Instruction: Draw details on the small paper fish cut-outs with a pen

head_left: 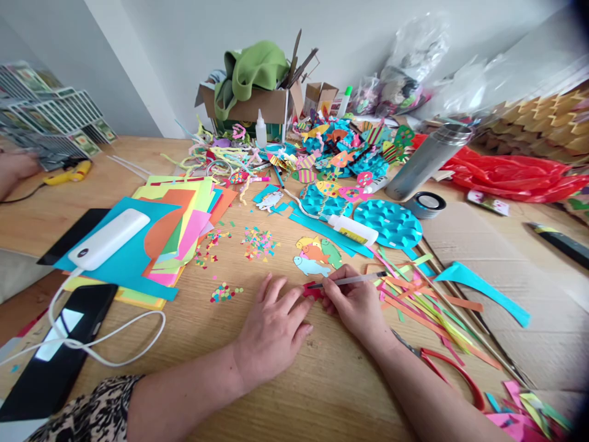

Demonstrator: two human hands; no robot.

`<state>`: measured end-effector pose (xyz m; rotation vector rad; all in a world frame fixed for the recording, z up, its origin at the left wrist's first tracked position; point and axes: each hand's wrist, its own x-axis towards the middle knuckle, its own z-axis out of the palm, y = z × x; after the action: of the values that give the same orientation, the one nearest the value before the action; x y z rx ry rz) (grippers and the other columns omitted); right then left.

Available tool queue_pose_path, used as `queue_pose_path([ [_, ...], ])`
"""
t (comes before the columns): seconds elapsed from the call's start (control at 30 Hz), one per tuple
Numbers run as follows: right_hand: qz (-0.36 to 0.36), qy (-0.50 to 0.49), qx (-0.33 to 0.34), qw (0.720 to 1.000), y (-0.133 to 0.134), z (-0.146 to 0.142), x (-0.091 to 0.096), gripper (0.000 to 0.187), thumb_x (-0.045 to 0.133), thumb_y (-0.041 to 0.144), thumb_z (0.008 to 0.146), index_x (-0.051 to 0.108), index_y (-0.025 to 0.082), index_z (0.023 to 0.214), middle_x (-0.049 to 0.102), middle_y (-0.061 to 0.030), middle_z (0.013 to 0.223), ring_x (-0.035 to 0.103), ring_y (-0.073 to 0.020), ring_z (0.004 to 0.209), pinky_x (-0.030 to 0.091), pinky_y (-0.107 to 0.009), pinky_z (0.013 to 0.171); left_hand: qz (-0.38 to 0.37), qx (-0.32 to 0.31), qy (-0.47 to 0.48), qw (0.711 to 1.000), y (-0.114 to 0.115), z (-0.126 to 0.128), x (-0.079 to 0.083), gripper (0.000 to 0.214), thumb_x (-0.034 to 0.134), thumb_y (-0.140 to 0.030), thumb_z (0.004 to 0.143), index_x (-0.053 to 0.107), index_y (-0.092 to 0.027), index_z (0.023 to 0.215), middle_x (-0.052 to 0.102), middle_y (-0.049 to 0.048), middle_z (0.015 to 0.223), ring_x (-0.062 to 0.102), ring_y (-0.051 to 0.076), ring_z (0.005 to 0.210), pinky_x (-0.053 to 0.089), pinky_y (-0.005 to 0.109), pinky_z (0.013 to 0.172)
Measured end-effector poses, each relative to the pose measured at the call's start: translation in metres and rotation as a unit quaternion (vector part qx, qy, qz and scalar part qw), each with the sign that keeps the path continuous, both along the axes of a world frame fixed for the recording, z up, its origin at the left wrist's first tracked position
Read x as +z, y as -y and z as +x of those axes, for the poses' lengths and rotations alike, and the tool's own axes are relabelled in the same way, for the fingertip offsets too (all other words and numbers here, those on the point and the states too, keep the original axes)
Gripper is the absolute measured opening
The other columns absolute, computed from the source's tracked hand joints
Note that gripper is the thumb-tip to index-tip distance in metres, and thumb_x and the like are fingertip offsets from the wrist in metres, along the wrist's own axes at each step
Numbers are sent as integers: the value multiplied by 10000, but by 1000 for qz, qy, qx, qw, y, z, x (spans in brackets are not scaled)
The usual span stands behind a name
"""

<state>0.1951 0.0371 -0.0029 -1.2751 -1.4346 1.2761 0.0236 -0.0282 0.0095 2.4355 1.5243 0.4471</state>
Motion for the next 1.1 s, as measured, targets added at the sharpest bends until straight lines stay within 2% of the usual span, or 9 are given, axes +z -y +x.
queue_pose_path([
  [1.1,11,0,-1,1000,1,1,-2,220,648,346,810,497,216,719,573,29,483,546,-134,366,411,-210,354,-8,-3,-3,1000,1,-1,0,401,559,-323,942,516,-248,1334,545,18,1300,360,309,1273,186,561,1166],
])
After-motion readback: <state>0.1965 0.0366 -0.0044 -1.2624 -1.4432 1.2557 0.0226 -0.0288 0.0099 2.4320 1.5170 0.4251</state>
